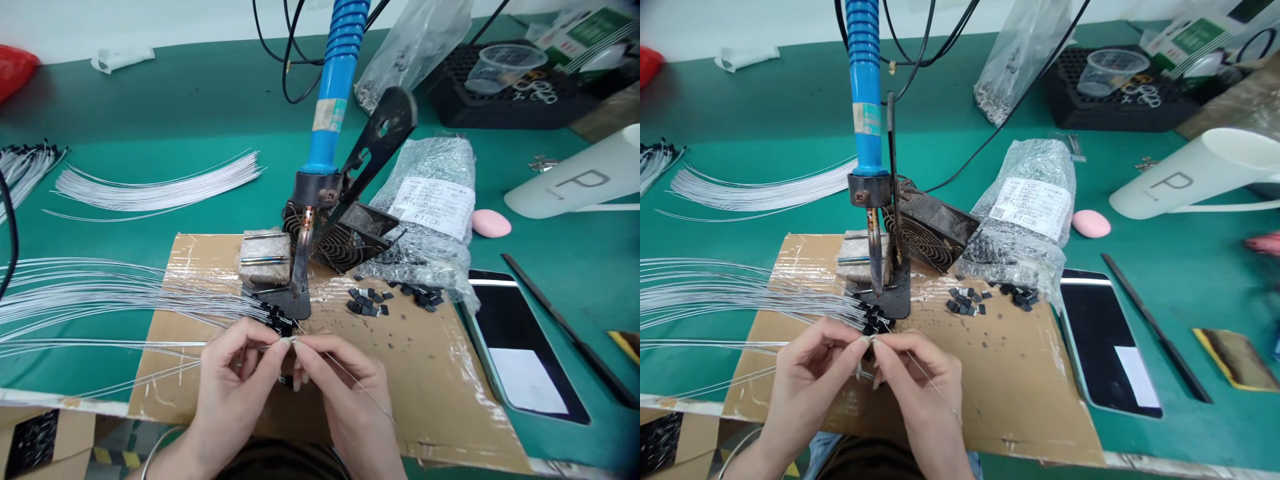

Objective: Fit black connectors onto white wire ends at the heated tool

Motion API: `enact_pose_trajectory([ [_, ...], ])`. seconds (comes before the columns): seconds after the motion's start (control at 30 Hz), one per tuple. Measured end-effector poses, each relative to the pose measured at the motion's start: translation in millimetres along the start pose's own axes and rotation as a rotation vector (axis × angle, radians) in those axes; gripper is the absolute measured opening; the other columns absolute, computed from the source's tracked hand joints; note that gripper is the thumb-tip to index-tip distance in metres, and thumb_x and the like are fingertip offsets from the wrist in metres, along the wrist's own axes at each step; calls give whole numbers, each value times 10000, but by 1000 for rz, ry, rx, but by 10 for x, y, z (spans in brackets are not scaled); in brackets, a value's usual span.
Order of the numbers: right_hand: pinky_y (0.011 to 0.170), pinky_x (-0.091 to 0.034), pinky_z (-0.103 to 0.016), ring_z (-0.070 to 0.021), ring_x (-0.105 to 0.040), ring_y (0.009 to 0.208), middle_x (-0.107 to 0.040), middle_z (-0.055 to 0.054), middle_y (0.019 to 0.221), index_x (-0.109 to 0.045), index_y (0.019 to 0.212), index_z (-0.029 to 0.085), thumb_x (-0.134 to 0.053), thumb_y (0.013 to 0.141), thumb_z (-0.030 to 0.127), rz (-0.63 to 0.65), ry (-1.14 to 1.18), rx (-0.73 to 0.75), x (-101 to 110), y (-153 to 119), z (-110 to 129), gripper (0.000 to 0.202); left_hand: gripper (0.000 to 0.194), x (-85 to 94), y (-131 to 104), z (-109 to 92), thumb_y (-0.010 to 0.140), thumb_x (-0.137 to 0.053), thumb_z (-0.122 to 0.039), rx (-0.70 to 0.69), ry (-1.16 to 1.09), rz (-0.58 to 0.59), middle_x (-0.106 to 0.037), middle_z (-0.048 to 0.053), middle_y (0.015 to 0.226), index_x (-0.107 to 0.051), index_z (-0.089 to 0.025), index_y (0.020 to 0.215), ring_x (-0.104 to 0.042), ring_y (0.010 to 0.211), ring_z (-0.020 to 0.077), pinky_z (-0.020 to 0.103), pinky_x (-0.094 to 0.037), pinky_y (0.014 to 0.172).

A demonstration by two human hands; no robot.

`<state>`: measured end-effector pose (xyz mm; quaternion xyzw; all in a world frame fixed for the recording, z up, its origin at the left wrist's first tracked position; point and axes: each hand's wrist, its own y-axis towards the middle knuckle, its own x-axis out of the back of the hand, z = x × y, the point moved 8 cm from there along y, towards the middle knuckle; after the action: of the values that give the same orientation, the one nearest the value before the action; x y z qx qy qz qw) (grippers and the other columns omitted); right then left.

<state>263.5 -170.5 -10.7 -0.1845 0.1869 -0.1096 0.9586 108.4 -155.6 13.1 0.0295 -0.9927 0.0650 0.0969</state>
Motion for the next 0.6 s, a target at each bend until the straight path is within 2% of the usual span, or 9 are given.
enact_pose_trajectory([
  [0.3, 604, -479, -263, -132, -582, 590, -675, 7, 609, -844, 719, 241, -940, 765, 443, 0, 16, -42, 11, -10, 10, 228, 170, 10, -15, -40, 963, -733, -247, -60, 77, 15, -667, -6, 669, -762, -218, 798, -486, 569, 124, 243, -347, 510],
  [0.6, 597, -448, -234, -106, -587, 557, -684, 9, 574, -835, 678, 217, -952, 734, 436, 106, 14, -152, 27, 58, 25, 254, 169, 6, -13, -143, 950, -724, -186, -132, 127, 70, -590, -49, 630, -742, -220, 785, -361, 517, 98, 242, -290, 491],
])
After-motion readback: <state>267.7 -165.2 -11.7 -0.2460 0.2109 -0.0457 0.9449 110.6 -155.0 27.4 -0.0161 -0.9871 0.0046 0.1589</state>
